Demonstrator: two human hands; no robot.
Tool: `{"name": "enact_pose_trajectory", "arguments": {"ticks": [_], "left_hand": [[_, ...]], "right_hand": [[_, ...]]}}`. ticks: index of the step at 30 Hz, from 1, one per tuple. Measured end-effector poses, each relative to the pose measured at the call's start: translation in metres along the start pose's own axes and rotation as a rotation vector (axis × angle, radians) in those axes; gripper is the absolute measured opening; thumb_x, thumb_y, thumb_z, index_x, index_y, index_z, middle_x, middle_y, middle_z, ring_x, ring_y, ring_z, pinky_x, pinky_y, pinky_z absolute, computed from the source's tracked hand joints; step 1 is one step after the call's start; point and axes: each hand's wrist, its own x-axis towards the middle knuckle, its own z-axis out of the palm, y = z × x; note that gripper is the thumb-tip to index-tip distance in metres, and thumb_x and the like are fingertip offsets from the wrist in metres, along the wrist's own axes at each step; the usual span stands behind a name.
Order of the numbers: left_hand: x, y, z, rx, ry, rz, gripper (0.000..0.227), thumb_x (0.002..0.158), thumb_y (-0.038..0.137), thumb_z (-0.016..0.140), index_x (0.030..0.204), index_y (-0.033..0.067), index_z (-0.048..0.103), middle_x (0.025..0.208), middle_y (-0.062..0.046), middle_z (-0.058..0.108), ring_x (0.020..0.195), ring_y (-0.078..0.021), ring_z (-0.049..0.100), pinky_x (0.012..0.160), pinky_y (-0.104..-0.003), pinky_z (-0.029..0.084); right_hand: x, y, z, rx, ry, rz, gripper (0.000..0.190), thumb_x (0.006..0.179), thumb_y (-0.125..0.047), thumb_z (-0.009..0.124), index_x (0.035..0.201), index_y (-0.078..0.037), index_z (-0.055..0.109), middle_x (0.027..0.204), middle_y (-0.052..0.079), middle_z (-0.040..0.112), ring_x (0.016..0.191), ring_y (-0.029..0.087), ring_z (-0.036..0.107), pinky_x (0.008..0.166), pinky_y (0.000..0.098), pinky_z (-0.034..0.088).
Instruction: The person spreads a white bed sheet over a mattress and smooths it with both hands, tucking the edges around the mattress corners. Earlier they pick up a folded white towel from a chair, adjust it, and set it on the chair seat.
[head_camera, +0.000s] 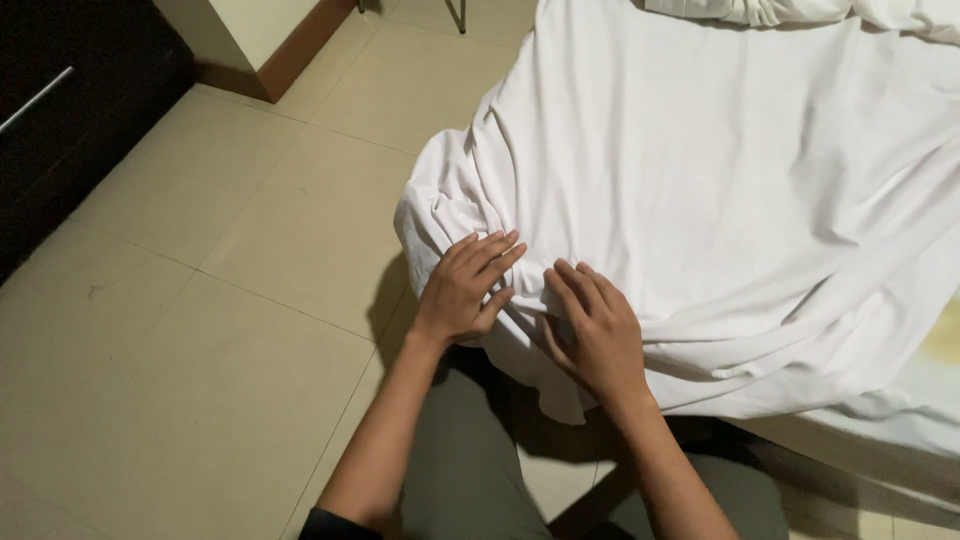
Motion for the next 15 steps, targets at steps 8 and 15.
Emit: {"name": "enact_pose_trajectory", "arguments": {"ticks": [8,15], "left_hand": [[-0.013,-0.010,0.013,-0.012,0.122,-0.023,0.041,0.092,0.014,0.074,0.134,0.0175,0.070,0.138,-0.001,0.069,0.130,-0.0192,0.064,0.115,-0.041,0.048],[-0.021,-0.017,0.021,-0.007,0.176,-0.043,0.038,0.089,-0.002,0.064,0.121,0.0156,0.075,0.128,0.000,0.075,0.124,-0.0185,0.070,0.115,-0.040,0.053]], "right_hand": [[-0.003,0.000,0.017,-0.031,0.070,0.019,0.034,0.081,-0.014,0.077,0.115,-0.012,0.075,0.120,0.005,0.072,0.111,0.028,0.067,0.090,0.0413,0.054],[-0.011,0.002,0.013,-0.046,0.131,-0.011,0.024,0.085,-0.002,0.071,0.107,-0.010,0.079,0.104,0.002,0.076,0.096,0.023,0.071,0.079,0.0374,0.056]]}}
